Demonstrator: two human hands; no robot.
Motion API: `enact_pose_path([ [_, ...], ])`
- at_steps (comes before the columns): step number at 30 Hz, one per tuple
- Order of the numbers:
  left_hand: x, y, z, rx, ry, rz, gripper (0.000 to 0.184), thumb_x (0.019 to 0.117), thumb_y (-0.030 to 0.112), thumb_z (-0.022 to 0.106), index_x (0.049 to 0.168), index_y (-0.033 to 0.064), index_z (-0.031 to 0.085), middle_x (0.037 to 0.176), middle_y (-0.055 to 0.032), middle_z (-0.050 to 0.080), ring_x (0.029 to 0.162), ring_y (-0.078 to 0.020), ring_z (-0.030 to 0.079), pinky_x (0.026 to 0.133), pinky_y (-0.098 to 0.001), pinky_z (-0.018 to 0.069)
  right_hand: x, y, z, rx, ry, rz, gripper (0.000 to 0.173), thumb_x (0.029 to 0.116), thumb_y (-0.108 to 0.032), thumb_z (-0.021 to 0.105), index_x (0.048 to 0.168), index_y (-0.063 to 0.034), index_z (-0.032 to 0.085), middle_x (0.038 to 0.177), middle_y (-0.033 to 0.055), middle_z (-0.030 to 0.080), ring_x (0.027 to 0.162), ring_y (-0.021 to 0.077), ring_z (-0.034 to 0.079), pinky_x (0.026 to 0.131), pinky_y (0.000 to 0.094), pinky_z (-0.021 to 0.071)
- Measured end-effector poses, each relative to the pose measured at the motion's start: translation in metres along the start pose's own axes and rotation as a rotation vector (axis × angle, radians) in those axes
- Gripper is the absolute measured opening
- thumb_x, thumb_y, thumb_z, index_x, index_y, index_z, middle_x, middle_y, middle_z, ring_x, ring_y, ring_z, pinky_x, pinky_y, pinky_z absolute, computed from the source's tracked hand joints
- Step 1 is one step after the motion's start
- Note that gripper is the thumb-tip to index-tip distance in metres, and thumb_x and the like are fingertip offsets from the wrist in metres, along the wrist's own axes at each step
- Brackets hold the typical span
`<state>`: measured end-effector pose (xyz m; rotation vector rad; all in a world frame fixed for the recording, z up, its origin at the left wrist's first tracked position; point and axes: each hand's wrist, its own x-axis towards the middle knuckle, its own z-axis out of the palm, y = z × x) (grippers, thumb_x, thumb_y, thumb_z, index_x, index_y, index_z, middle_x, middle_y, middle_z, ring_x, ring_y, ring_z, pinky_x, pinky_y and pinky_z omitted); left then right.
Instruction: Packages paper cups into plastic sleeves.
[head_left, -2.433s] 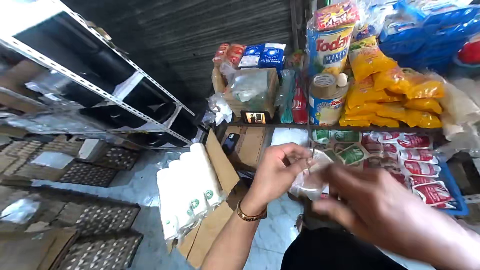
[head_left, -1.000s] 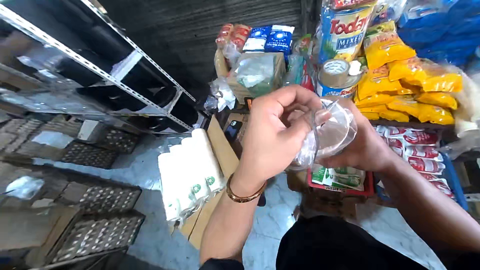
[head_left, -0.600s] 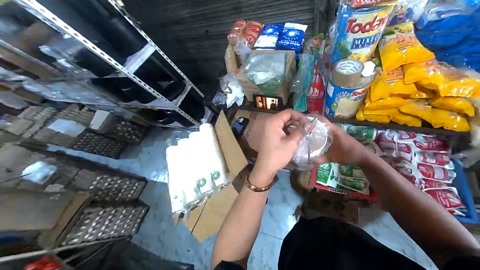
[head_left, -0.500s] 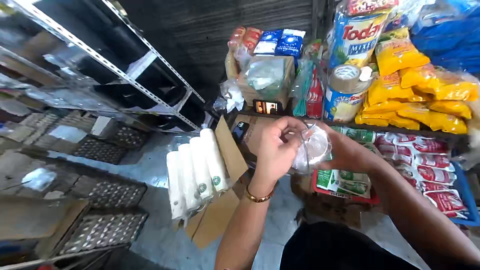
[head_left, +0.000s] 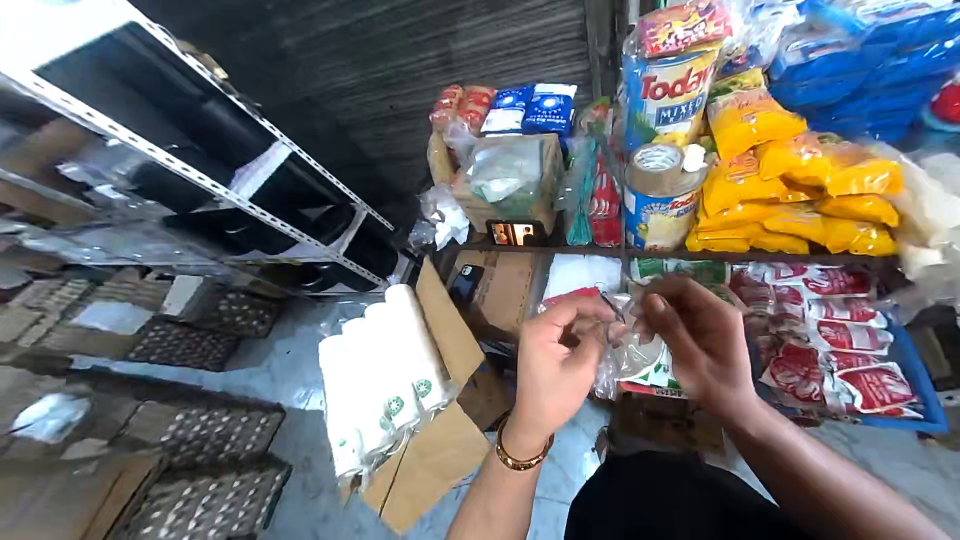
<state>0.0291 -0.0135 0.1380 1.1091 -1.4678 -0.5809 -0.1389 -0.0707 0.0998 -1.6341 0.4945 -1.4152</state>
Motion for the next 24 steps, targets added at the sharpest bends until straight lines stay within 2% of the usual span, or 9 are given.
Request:
enact_pose_path([
  [7,-0.016,-0.001,-0.003,-0.017,-0.003,0.057,0.007,0.0905,-0.001,0.072,0.098,-0.0006,0.071,0.087,-0.0012,0.073,0.073,-0.0050,0.068,0.068,-0.0222,0.0602,-0.004,-0.001,0.002,-0.033,-0.110,-0.004,0.022,0.1069,-0.019,0.053,0.116,-0.0039,0.066,0.095,-0.0005,0.070,0.080,0.0054,0.067,0.074,0.0239,0.0598],
  [11,-0.019,-0.003,-0.010,0.013,-0.047,0.091,0.005,0.0918,0.001,0.071,0.097,-0.0015,0.071,0.088,-0.0031,0.073,0.076,-0.0050,0.069,0.069,-0.0220,0.0602,-0.003,-0.005,0.001,-0.027,-0.214,0.018,0.027,0.1067,-0.023,0.054,0.121,-0.0023,0.064,0.108,0.0029,0.070,0.090,0.0089,0.069,0.081,0.0281,0.0623],
  [16,-0.024,-0.004,-0.011,0.101,-0.104,0.173,0.005,0.0916,-0.002,0.068,0.091,-0.0036,0.072,0.091,-0.0070,0.074,0.083,-0.0058,0.070,0.076,-0.0221,0.0599,0.006,-0.023,-0.003,-0.176,-0.372,0.123,0.031,0.1060,-0.035,0.055,0.107,-0.0096,0.073,0.104,-0.0010,0.067,0.084,0.0050,0.068,0.072,0.0224,0.0618],
  [20,-0.024,-0.005,-0.013,0.078,-0.076,0.162,0.005,0.0893,-0.004,0.070,0.093,-0.0032,0.074,0.093,-0.0071,0.075,0.085,-0.0085,0.072,0.077,-0.0244,0.0621,0.008,-0.020,-0.003,-0.121,-0.275,0.182,0.015,0.1000,-0.021,0.064,0.100,-0.0109,0.075,0.108,-0.0007,0.068,0.077,0.0051,0.066,0.064,0.0196,0.0597],
  [22,-0.023,-0.006,-0.014,0.071,-0.072,0.158,0.005,0.0896,-0.004,0.070,0.092,-0.0028,0.074,0.092,-0.0067,0.075,0.084,-0.0085,0.072,0.076,-0.0247,0.0623,0.007,-0.019,-0.003,-0.049,-0.254,0.189,0.015,0.1008,-0.018,0.061,0.100,-0.0102,0.073,0.107,-0.0005,0.067,0.073,0.0045,0.063,0.061,0.0190,0.0563],
  [24,-0.022,-0.007,-0.015,0.066,-0.073,0.155,0.004,0.0909,-0.002,0.070,0.092,-0.0022,0.073,0.091,-0.0060,0.075,0.082,-0.0083,0.072,0.074,-0.0247,0.0623,0.007,-0.020,-0.006,0.109,-0.264,0.266,0.019,0.1044,-0.017,0.052,0.105,-0.0105,0.070,0.103,-0.0012,0.066,0.068,0.0030,0.057,0.057,0.0175,0.0493],
])
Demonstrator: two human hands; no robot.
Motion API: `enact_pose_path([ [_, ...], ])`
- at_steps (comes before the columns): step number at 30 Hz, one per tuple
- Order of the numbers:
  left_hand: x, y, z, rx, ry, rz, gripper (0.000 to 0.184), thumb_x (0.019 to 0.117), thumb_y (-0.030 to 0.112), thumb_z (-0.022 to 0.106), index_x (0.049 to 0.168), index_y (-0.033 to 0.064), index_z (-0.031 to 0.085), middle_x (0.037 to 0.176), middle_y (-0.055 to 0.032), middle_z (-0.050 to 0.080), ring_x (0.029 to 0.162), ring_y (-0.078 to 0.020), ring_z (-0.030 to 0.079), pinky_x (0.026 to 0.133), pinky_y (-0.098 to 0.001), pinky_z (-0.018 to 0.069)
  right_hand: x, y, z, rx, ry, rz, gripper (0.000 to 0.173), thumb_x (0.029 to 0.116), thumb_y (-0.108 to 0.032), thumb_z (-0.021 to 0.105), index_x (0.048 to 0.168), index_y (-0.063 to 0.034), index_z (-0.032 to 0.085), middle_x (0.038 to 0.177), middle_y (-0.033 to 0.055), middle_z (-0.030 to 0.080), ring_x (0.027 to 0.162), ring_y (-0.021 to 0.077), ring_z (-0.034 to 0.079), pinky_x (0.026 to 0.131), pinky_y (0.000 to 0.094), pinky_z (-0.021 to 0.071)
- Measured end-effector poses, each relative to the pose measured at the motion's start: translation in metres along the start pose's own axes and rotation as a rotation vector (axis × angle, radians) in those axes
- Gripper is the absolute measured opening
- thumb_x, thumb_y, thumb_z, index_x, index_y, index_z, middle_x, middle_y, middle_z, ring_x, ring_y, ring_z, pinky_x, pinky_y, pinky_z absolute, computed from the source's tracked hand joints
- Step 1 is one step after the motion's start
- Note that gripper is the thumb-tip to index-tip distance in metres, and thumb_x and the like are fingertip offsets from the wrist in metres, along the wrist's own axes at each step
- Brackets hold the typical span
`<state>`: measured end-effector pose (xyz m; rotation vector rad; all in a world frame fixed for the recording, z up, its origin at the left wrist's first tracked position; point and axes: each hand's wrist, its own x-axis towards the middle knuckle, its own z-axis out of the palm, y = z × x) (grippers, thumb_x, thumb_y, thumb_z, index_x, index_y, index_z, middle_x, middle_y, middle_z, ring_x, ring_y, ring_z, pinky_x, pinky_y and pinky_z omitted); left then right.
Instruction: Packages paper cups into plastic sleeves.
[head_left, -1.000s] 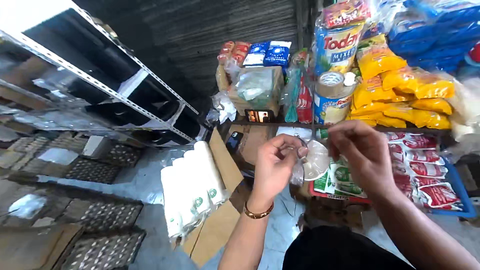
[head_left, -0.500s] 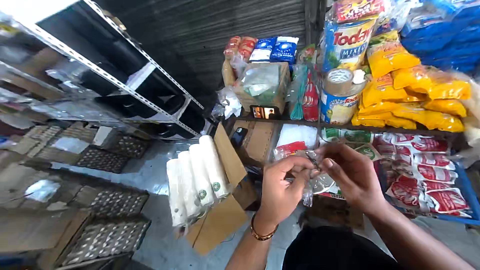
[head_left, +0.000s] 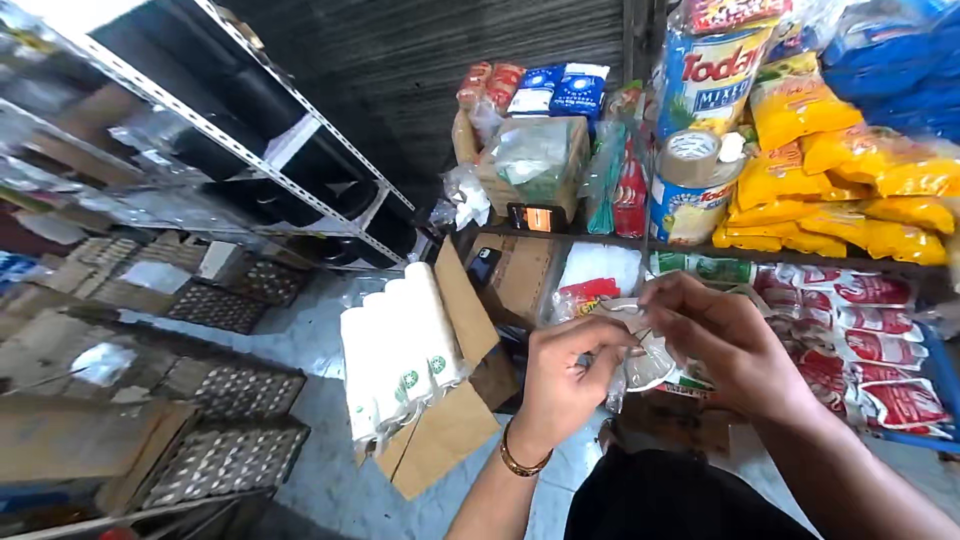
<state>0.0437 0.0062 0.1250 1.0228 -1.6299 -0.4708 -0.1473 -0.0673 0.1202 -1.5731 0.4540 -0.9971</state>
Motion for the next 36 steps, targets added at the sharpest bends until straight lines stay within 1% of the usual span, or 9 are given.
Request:
enact_pose_path([
  [3,0.001,-0.001,-0.002,-0.011,0.017,-0.030,0.003,0.0899,-0.003,0.071,0.092,-0.0017,0.073,0.091,-0.0049,0.074,0.080,-0.0070,0.070,0.071,-0.0229,0.0612,-0.001,-0.005,-0.014,0.438,-0.086,0.213,0.031,0.1071,-0.026,0.039,0.102,-0.0159,0.068,0.096,-0.0016,0.070,0.066,-0.0011,0.055,0.055,0.0135,0.0419],
  [8,0.002,-0.001,-0.006,-0.024,0.050,-0.053,0.004,0.0902,-0.001,0.072,0.094,-0.0010,0.073,0.091,-0.0041,0.074,0.077,-0.0072,0.071,0.070,-0.0235,0.0621,-0.020,0.020,-0.064,0.959,-0.126,0.267,0.034,0.1036,-0.041,0.054,0.120,-0.0177,0.072,0.071,-0.0111,0.059,0.053,-0.0072,0.044,0.048,0.0089,0.0366],
  [10,0.003,-0.001,-0.008,-0.059,0.055,-0.064,0.005,0.0900,-0.002,0.072,0.095,-0.0002,0.072,0.093,-0.0040,0.075,0.077,-0.0082,0.071,0.069,-0.0247,0.0630,-0.032,0.040,-0.085,0.662,0.185,0.309,0.032,0.1059,-0.040,0.047,0.111,-0.0232,0.073,0.066,-0.0117,0.055,0.050,-0.0048,0.041,0.045,0.0117,0.0346],
  [12,0.002,0.000,-0.009,-0.093,0.053,-0.096,0.008,0.0899,-0.001,0.073,0.097,0.0015,0.072,0.094,-0.0028,0.075,0.078,-0.0087,0.072,0.071,-0.0260,0.0638,-0.044,0.066,-0.108,-0.014,0.443,0.381,0.023,0.1063,-0.027,0.048,0.124,-0.0220,0.061,0.088,-0.0040,0.062,0.063,0.0048,0.055,0.053,0.0214,0.0474],
  [15,0.005,0.002,-0.004,-0.117,0.050,-0.120,0.008,0.0887,-0.002,0.073,0.096,0.0014,0.072,0.092,-0.0027,0.076,0.077,-0.0088,0.072,0.069,-0.0258,0.0636,-0.051,0.065,-0.115,-0.771,0.430,0.276,0.058,0.0951,-0.021,0.071,0.145,-0.0003,0.050,0.141,0.0323,0.049,0.115,0.0495,0.060,0.089,0.0704,0.0499],
  [16,0.007,0.003,-0.002,-0.117,0.039,-0.119,0.008,0.0889,-0.002,0.073,0.096,0.0010,0.072,0.092,-0.0025,0.075,0.077,-0.0082,0.072,0.069,-0.0249,0.0631,-0.049,0.057,-0.107,-0.831,0.413,0.187,0.052,0.0959,-0.023,0.069,0.141,-0.0017,0.055,0.140,0.0313,0.049,0.113,0.0485,0.061,0.087,0.0686,0.0517],
  [20,0.008,0.004,0.009,-0.142,-0.022,-0.118,0.007,0.0900,0.000,0.073,0.097,0.0002,0.072,0.091,-0.0023,0.075,0.077,-0.0076,0.071,0.071,-0.0248,0.0631,-0.035,0.014,-0.054,-0.360,0.207,-0.062,0.021,0.1045,-0.022,0.056,0.114,-0.0103,0.071,0.091,-0.0035,0.071,0.071,0.0022,0.065,0.062,0.0204,0.0573],
  [24,0.007,0.006,0.017,-0.131,-0.076,-0.103,0.005,0.0914,0.000,0.071,0.096,-0.0020,0.072,0.090,-0.0039,0.075,0.076,-0.0064,0.070,0.070,-0.0226,0.0609,-0.026,0.002,-0.026,-0.112,0.045,-0.010,0.025,0.1073,-0.022,0.052,0.114,-0.0068,0.071,0.082,-0.0039,0.069,0.061,-0.0002,0.059,0.055,0.0156,0.0510],
  [36,0.007,0.018,0.011,-0.116,-0.112,-0.244,0.009,0.0914,0.001,0.072,0.100,0.0000,0.070,0.089,-0.0008,0.073,0.073,-0.0039,0.067,0.067,-0.0206,0.0590,-0.027,0.021,0.025,-0.130,0.335,-0.178,0.012,0.1019,-0.012,0.057,0.101,-0.0018,0.064,0.085,0.0003,0.066,0.071,0.0024,0.060,0.063,0.0195,0.0521],
])
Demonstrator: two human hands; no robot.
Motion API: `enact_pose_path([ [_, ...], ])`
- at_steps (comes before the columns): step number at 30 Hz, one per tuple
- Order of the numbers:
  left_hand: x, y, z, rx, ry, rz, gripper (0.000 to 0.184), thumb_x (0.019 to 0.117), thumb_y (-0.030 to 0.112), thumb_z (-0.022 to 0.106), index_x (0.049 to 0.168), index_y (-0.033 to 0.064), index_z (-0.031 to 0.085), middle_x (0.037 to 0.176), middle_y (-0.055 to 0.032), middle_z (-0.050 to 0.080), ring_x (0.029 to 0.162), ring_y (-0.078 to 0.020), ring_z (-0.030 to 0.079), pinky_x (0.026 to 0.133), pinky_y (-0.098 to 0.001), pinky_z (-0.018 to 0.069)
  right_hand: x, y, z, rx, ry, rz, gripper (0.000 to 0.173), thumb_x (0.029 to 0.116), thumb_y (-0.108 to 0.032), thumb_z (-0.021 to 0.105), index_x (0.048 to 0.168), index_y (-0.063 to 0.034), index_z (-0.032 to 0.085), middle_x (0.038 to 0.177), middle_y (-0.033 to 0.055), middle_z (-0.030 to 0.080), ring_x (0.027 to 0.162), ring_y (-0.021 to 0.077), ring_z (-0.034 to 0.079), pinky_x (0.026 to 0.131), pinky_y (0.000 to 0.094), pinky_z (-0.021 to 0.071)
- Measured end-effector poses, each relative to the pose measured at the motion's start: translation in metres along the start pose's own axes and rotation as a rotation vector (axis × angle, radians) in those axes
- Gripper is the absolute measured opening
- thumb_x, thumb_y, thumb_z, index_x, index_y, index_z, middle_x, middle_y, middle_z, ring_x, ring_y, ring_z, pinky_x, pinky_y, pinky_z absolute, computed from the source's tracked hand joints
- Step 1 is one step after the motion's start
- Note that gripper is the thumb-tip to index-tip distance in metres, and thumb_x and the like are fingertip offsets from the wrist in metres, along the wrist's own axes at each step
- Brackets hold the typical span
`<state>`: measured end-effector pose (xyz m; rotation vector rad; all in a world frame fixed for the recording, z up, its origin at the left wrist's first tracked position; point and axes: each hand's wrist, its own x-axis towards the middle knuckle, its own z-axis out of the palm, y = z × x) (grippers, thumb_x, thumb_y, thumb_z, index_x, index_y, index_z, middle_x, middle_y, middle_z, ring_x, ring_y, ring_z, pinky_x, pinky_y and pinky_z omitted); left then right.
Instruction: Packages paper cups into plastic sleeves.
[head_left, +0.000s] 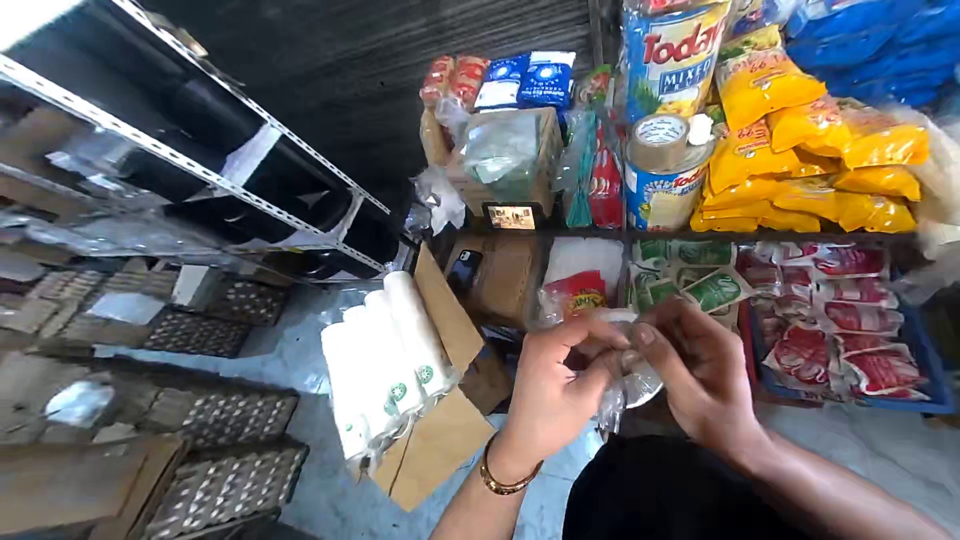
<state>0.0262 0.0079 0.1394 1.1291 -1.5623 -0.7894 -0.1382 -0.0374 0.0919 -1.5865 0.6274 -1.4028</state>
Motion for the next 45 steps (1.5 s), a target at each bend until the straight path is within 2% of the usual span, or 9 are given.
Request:
enact_pose_path([
  [8,0.004,0.012,-0.021,-0.129,-0.090,-0.274,0.004,0.0958,0.007,0.067,0.099,0.0065,0.065,0.087,0.0021,0.069,0.074,-0.0045,0.064,0.068,-0.0214,0.0562,-0.002,0.013,0.028,-0.105,0.123,-0.167,0.018,0.1025,-0.020,0.056,0.098,-0.0034,0.063,0.083,0.0000,0.062,0.070,0.0003,0.057,0.063,0.0174,0.0514],
  [14,0.013,0.030,-0.025,-0.245,-0.082,-0.487,0.014,0.0934,-0.004,0.061,0.092,0.0093,0.060,0.084,0.0032,0.070,0.075,-0.0046,0.067,0.068,-0.0219,0.0575,-0.001,0.008,0.028,-0.135,0.051,-0.159,0.021,0.1019,-0.019,0.056,0.096,-0.0014,0.065,0.084,0.0023,0.062,0.070,0.0008,0.056,0.063,0.0168,0.0505],
  [17,0.011,0.023,-0.032,-0.258,-0.133,-0.439,0.010,0.0964,0.000,0.061,0.095,0.0094,0.059,0.087,0.0022,0.067,0.078,-0.0060,0.066,0.072,-0.0240,0.0575,0.002,0.008,0.020,-0.125,-0.036,-0.129,0.025,0.1044,-0.022,0.057,0.097,-0.0030,0.071,0.087,0.0048,0.068,0.076,0.0068,0.063,0.070,0.0265,0.0543],
  [20,0.012,0.023,-0.031,-0.258,-0.143,-0.429,0.011,0.0964,0.001,0.061,0.094,0.0111,0.059,0.088,0.0034,0.068,0.077,-0.0037,0.065,0.069,-0.0210,0.0560,0.001,0.005,0.022,-0.133,-0.026,-0.136,0.021,0.1022,-0.020,0.055,0.097,-0.0034,0.067,0.085,0.0007,0.062,0.072,0.0007,0.056,0.063,0.0176,0.0492],
  [26,0.008,0.014,-0.031,-0.323,-0.136,-0.406,0.011,0.0982,-0.002,0.058,0.096,0.0088,0.059,0.087,0.0004,0.070,0.076,-0.0074,0.069,0.068,-0.0235,0.0599,0.000,0.002,0.020,-0.158,-0.022,-0.110,0.023,0.1031,-0.022,0.055,0.096,-0.0039,0.067,0.085,0.0004,0.064,0.072,0.0014,0.059,0.062,0.0187,0.0510],
  [30,0.003,0.014,-0.027,-0.359,-0.007,-0.412,0.015,0.0941,-0.006,0.061,0.090,0.0084,0.062,0.086,-0.0017,0.072,0.076,-0.0097,0.070,0.070,-0.0263,0.0615,0.000,-0.001,0.014,-0.228,-0.043,-0.132,0.024,0.1028,-0.021,0.057,0.096,-0.0023,0.070,0.087,0.0061,0.069,0.075,0.0066,0.064,0.067,0.0236,0.0540],
  [39,0.001,0.009,-0.027,-0.451,-0.004,-0.410,0.017,0.0830,-0.007,0.067,0.081,0.0090,0.072,0.090,-0.0049,0.075,0.083,-0.0115,0.072,0.076,-0.0275,0.0604,-0.004,-0.004,0.002,-0.359,-0.124,-0.231,0.024,0.1027,-0.023,0.058,0.098,-0.0037,0.071,0.086,0.0091,0.071,0.078,0.0142,0.066,0.070,0.0296,0.0554],
  [43,0.001,0.002,-0.028,-0.480,-0.060,-0.382,0.018,0.0825,-0.008,0.068,0.081,0.0091,0.073,0.092,-0.0053,0.076,0.086,-0.0116,0.072,0.077,-0.0276,0.0604,-0.008,-0.004,-0.002,-0.299,-0.106,-0.234,0.021,0.1011,-0.020,0.056,0.096,-0.0030,0.068,0.087,0.0046,0.064,0.076,0.0034,0.059,0.067,0.0173,0.0517],
  [45,0.000,0.000,-0.028,-0.468,-0.078,-0.359,0.017,0.0828,-0.007,0.067,0.083,0.0094,0.074,0.093,-0.0049,0.075,0.087,-0.0116,0.072,0.078,-0.0283,0.0604,-0.010,-0.002,-0.003,-0.263,-0.099,-0.264,0.020,0.1015,-0.019,0.056,0.096,-0.0026,0.067,0.088,0.0053,0.064,0.078,0.0037,0.060,0.068,0.0174,0.0519],
])
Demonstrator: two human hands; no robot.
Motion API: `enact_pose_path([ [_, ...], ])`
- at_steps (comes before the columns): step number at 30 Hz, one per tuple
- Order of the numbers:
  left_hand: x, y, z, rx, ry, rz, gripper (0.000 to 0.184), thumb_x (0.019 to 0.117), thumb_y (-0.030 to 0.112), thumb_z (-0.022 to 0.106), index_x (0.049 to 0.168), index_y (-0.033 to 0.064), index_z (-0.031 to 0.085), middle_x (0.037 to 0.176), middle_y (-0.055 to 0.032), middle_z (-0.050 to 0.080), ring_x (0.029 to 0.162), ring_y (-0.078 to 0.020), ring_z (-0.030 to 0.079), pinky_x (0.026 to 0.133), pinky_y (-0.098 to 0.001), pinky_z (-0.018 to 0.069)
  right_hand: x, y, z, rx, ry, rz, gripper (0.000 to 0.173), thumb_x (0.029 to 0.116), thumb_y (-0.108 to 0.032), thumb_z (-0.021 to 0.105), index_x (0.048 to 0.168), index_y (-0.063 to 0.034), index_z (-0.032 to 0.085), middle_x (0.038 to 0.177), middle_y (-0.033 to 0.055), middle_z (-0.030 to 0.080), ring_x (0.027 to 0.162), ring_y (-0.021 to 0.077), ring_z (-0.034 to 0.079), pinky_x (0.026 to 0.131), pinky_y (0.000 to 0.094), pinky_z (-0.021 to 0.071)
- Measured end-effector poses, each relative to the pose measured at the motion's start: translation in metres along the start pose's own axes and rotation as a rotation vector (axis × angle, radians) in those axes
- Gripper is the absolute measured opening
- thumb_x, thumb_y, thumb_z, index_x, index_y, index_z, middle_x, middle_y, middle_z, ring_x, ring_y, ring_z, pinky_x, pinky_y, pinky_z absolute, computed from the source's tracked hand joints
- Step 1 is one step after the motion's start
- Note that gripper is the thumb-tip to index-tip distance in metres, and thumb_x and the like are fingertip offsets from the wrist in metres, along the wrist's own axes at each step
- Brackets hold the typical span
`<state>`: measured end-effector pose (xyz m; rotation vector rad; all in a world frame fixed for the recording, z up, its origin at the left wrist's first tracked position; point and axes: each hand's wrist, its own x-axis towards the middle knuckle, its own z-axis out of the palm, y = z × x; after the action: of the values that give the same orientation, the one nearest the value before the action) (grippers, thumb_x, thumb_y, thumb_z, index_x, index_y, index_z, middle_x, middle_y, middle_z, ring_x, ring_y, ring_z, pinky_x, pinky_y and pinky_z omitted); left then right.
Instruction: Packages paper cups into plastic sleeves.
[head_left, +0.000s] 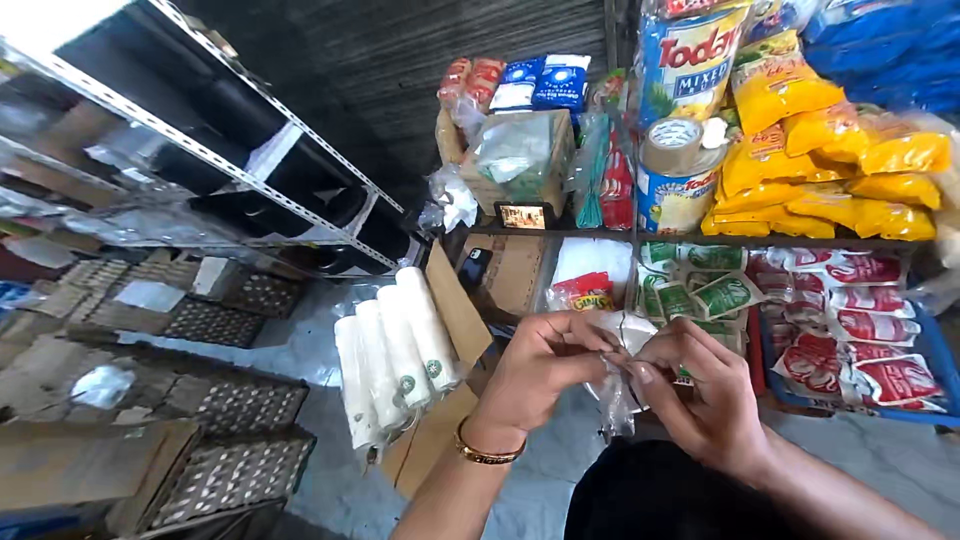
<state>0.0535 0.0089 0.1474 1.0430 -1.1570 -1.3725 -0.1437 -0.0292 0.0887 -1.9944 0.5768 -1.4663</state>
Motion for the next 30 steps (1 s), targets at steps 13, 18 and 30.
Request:
enact_pose_path([
  [13,0.001,0.002,0.014,0.203,0.066,0.116,0.011,0.0840,-0.008,0.071,0.089,0.0017,0.073,0.093,-0.0073,0.075,0.083,-0.0132,0.073,0.078,-0.0297,0.0626,-0.019,0.017,0.014,-0.127,0.188,-0.170,0.009,0.0951,-0.016,0.069,0.102,-0.0102,0.069,0.092,0.0089,0.061,0.085,0.0128,0.062,0.078,0.0237,0.0536],
  [18,-0.005,0.010,0.024,0.461,0.162,0.274,0.009,0.0809,-0.005,0.075,0.086,0.0016,0.073,0.089,-0.0038,0.077,0.079,-0.0086,0.073,0.072,-0.0249,0.0628,-0.024,0.020,0.016,-0.088,0.185,-0.262,0.012,0.0956,-0.016,0.069,0.105,-0.0124,0.063,0.101,0.0048,0.055,0.094,0.0095,0.058,0.085,0.0201,0.0518],
  [30,-0.013,-0.017,0.018,1.009,0.353,0.692,0.007,0.0872,0.000,0.068,0.083,-0.0007,0.073,0.097,-0.0114,0.077,0.091,-0.0116,0.074,0.079,-0.0239,0.0620,-0.017,0.025,0.020,-0.103,0.041,-0.359,0.007,0.0963,-0.012,0.064,0.101,-0.0132,0.069,0.095,0.0063,0.063,0.089,0.0180,0.061,0.083,0.0305,0.0525],
])
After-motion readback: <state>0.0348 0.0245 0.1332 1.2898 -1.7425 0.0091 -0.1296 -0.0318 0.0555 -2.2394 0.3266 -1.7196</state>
